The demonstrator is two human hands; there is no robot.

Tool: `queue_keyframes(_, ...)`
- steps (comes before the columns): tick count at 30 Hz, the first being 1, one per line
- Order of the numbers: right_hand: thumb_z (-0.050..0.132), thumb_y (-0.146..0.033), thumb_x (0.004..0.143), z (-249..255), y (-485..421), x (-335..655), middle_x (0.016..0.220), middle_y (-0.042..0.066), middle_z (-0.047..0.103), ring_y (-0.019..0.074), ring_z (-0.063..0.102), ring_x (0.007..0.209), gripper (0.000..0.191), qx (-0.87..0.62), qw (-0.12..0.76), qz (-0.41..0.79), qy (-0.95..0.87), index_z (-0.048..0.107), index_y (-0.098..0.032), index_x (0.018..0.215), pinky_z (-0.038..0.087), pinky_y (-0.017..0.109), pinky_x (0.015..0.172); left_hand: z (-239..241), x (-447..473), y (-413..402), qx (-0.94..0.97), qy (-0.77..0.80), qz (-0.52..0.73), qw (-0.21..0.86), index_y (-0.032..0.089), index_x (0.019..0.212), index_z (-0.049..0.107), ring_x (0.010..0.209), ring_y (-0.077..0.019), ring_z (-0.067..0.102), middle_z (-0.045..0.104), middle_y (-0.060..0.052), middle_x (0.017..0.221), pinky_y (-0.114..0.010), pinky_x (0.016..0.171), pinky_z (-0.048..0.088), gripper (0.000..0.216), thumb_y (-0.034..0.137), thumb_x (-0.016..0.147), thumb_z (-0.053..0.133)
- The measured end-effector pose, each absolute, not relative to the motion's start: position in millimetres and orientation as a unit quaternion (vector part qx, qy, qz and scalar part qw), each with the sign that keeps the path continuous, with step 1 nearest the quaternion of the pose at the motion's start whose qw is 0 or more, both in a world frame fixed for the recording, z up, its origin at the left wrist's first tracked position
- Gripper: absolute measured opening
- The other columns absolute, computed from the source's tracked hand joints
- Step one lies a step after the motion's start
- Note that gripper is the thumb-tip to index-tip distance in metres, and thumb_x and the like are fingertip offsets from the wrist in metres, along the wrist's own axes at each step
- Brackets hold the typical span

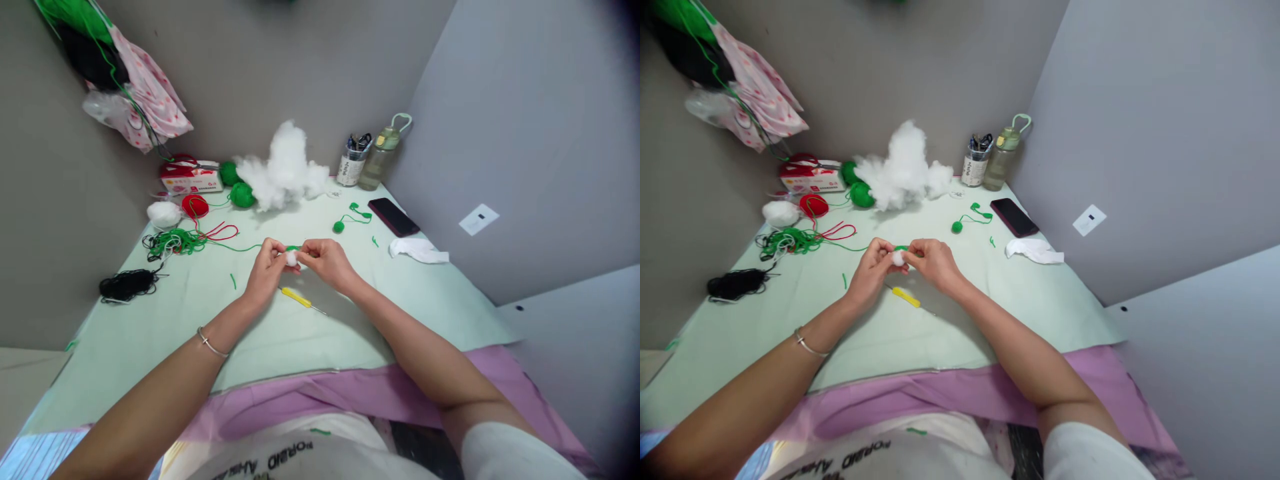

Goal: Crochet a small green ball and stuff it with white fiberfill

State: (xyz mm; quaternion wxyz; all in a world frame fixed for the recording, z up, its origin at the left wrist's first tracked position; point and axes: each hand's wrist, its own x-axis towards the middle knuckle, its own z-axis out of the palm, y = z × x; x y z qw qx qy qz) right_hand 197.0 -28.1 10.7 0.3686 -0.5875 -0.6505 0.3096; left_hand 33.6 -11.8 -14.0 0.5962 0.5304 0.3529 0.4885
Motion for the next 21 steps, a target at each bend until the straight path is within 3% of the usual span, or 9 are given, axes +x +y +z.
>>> queue_keyframes(8,0.062,-0.041,0.084,14.6,-31.7,198.8,0.055,-0.006,0.04,0.0105,0.03,0.057,0.032,-0.6,0.363,0.289,-0.652,0.053,-0.02,0.062,0.022,0.028,0.056,-11.0,29.2,-11.7,0.531,0.333,0.467,0.624,0.022,0.092,0.049,0.071,-0.0129,0.069,0.064,0.005,0.083,-0.031,0.078,0.059,0.037,0.04,0.081,0.079)
queue_keyframes(15,0.059,-0.032,0.088,21.9,-36.2,197.8,0.057,-0.005,0.047,0.0111,0.034,0.057,0.027,-0.587,0.327,0.251,-0.697,0.051,-0.021,0.065,0.024,0.028,0.061,-9.1,29.8,-9.9,0.507,0.344,0.459,0.643,0.021,0.097,0.053,0.069,-0.0126,0.067,0.066,0.004,0.08,-0.029,0.072,0.057,0.044,0.039,0.072,0.085)
queue_keyframes(21,0.053,-0.017,0.087,26.0,-43.8,191.8,0.064,-0.004,0.055,0.0127,0.038,0.059,0.01,-0.55,0.292,0.239,-0.745,0.055,-0.022,0.078,0.024,0.029,0.064,-16.7,34.1,-6.3,0.489,0.372,0.489,0.619,0.021,0.086,0.054,0.056,-0.0106,0.06,0.063,0.005,0.071,-0.024,0.056,0.05,0.03,0.026,0.069,0.078)
